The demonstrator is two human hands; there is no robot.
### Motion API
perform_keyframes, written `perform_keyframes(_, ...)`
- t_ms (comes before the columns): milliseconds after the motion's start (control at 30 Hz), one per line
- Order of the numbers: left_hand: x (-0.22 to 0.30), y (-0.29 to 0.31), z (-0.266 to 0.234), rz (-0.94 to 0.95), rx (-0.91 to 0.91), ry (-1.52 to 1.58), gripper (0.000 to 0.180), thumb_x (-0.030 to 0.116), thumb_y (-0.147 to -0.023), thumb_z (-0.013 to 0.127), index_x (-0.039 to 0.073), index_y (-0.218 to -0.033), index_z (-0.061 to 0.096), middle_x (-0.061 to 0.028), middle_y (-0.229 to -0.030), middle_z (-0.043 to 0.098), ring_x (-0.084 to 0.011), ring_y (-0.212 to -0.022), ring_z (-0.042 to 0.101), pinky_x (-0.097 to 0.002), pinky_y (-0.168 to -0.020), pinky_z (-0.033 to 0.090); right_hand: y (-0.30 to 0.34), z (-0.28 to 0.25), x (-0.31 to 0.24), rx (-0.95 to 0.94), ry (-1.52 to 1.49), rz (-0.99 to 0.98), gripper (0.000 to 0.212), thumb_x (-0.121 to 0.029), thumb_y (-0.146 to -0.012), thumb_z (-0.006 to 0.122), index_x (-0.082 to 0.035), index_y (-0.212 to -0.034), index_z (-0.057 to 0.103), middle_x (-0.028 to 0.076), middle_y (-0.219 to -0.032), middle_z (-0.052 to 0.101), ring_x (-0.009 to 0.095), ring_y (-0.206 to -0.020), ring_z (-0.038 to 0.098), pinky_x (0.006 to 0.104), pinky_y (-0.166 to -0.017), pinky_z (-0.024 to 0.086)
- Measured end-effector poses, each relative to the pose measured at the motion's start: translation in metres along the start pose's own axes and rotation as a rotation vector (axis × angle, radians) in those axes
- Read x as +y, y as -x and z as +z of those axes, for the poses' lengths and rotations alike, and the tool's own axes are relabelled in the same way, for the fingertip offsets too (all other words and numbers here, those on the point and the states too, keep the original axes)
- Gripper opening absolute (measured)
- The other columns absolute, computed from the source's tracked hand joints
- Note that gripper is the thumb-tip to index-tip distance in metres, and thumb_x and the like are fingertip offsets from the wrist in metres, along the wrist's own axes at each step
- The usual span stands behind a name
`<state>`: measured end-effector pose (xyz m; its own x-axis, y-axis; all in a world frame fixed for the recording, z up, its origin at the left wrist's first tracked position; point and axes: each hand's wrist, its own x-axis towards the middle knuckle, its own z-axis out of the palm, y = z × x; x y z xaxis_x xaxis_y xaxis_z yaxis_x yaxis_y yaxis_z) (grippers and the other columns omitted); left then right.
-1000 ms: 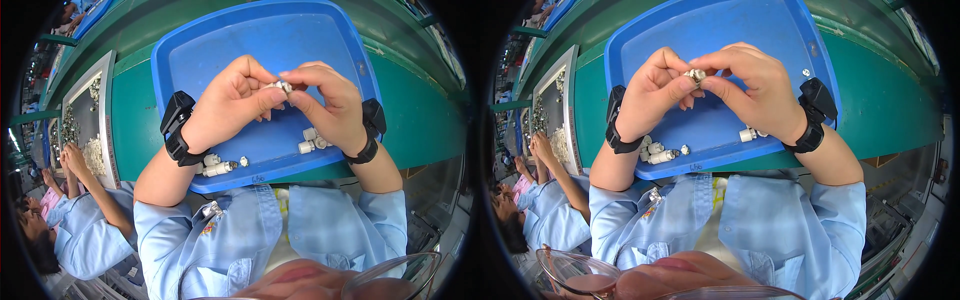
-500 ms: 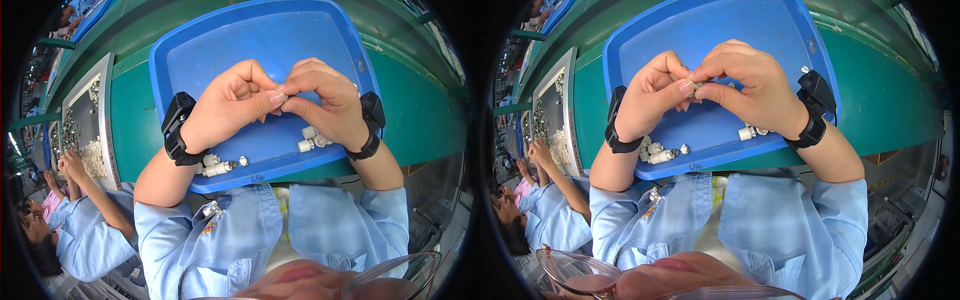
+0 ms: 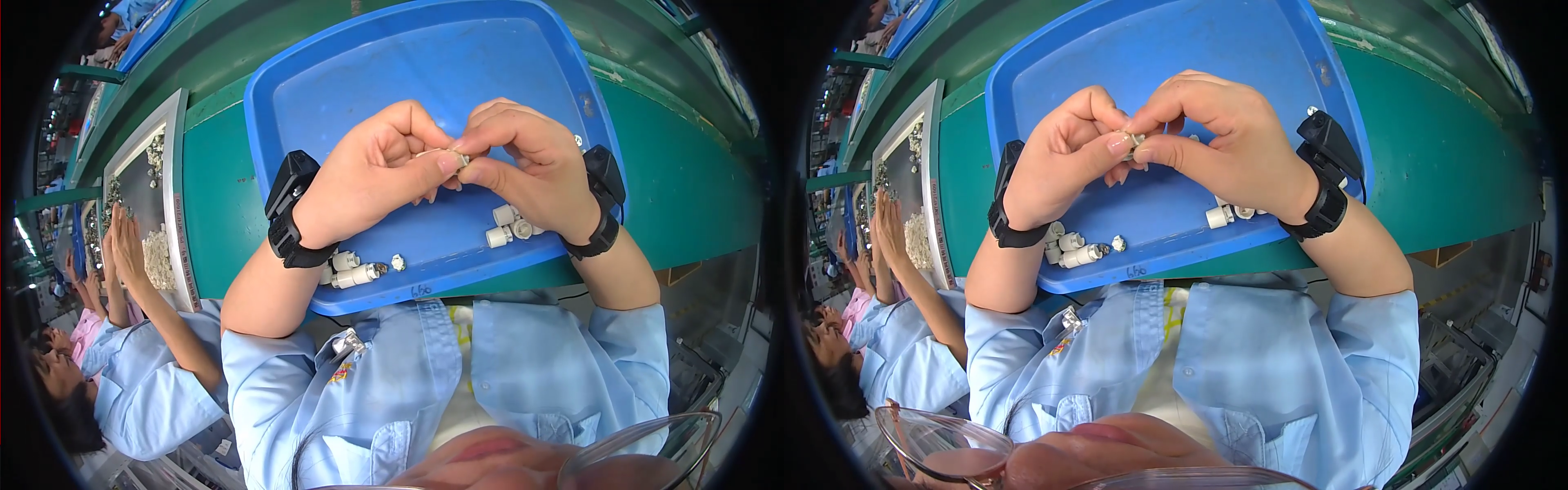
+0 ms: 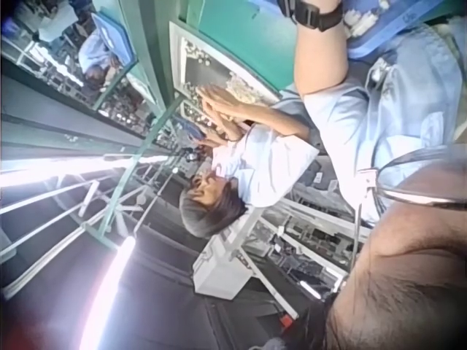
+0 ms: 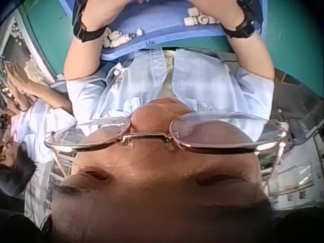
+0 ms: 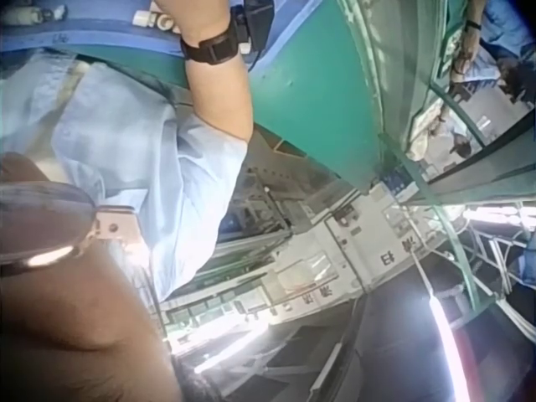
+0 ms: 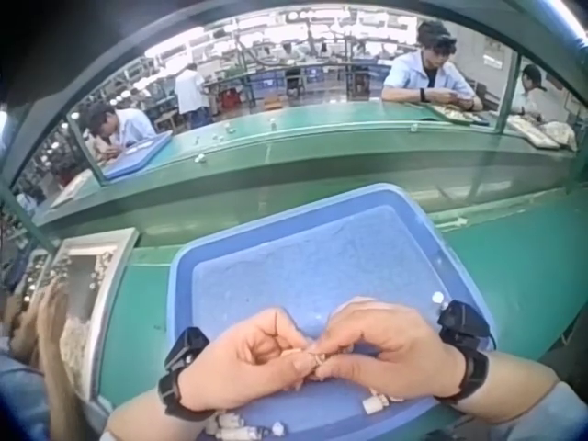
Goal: The person picks up a white plastic housing and a metal component from a blue tray, inserts the metal piece into the housing, and presses them together. They repeat this assembly process multiple times, placing each finished part back onto the tray.
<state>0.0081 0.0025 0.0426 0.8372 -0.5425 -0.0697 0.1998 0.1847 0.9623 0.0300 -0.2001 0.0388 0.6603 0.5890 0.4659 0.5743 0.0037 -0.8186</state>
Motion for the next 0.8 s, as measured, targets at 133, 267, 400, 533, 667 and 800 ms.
perform_keyframes(133,-0.001,0.0,0.005,0.022,0.005,-0.014,0.013,0.015,-0.089,0.057,0.004,-0.092,0.05,-0.004,-0.081,0.063,-0.0043,-0.066,0.054,-0.0169,-0.056,0.042,0.001,-0.001,0.002,-0.013,-0.01,-0.028,0.018,-0.003,-0.075,0.069,-0.001,-0.09,0.06,0.007,-0.081,0.061,0.018,-0.079,0.055,0.0274,-0.07,0.044)
perform_keyframes(267,-0.004,-0.002,0.003,0.044,-0.003,0.023,0.015,0.016,-0.089,0.056,0.004,-0.094,0.049,-0.0048,-0.083,0.063,-0.0046,-0.067,0.054,-0.0171,-0.056,0.042,0.0,-0.002,0.002,0.0,-0.024,-0.006,0.018,-0.003,-0.074,0.07,-0.002,-0.09,0.061,0.007,-0.081,0.062,0.017,-0.079,0.055,0.0275,-0.069,0.044)
perform_keyframes(400,-0.008,-0.004,0.001,0.069,-0.023,0.079,0.017,0.017,-0.09,0.055,0.004,-0.097,0.047,-0.0053,-0.085,0.062,-0.005,-0.067,0.054,-0.0171,-0.056,0.042,0.0,-0.002,0.0,0.026,-0.072,0.03,0.018,-0.001,-0.073,0.07,-0.002,-0.089,0.061,0.007,-0.082,0.062,0.017,-0.079,0.056,0.0277,-0.069,0.045)
perform_keyframes(533,-0.01,-0.004,0.001,0.116,-0.024,0.104,0.017,0.019,-0.092,0.052,0.005,-0.098,0.045,-0.0048,-0.085,0.061,-0.0054,-0.066,0.053,-0.0171,-0.055,0.042,0.0,-0.002,-0.001,0.029,-0.036,0.052,0.018,0.0,-0.073,0.07,-0.002,-0.088,0.061,0.007,-0.083,0.062,0.017,-0.079,0.056,0.0283,-0.07,0.045)
perform_keyframes(667,-0.013,-0.004,-0.001,0.127,-0.008,0.045,0.016,0.021,-0.093,0.049,0.006,-0.096,0.044,-0.0027,-0.08,0.058,-0.0056,-0.065,0.052,-0.0171,-0.055,0.041,-0.001,-0.002,-0.002,0.019,0.022,-0.009,0.018,0.0,-0.071,0.071,-0.002,-0.086,0.061,0.007,-0.081,0.063,0.019,-0.079,0.056,0.0292,-0.071,0.045)
perform_keyframes(800,-0.008,-0.002,0.005,0.168,0.049,-0.129,0.022,0.029,-0.095,0.044,0.007,-0.095,0.042,-0.002,-0.078,0.056,-0.0048,-0.062,0.05,-0.0167,-0.053,0.039,-0.002,0.001,-0.004,0.026,0.091,-0.067,0.019,0.0,-0.069,0.072,-0.002,-0.083,0.061,0.007,-0.079,0.063,0.021,-0.077,0.057,0.0301,-0.07,0.045)
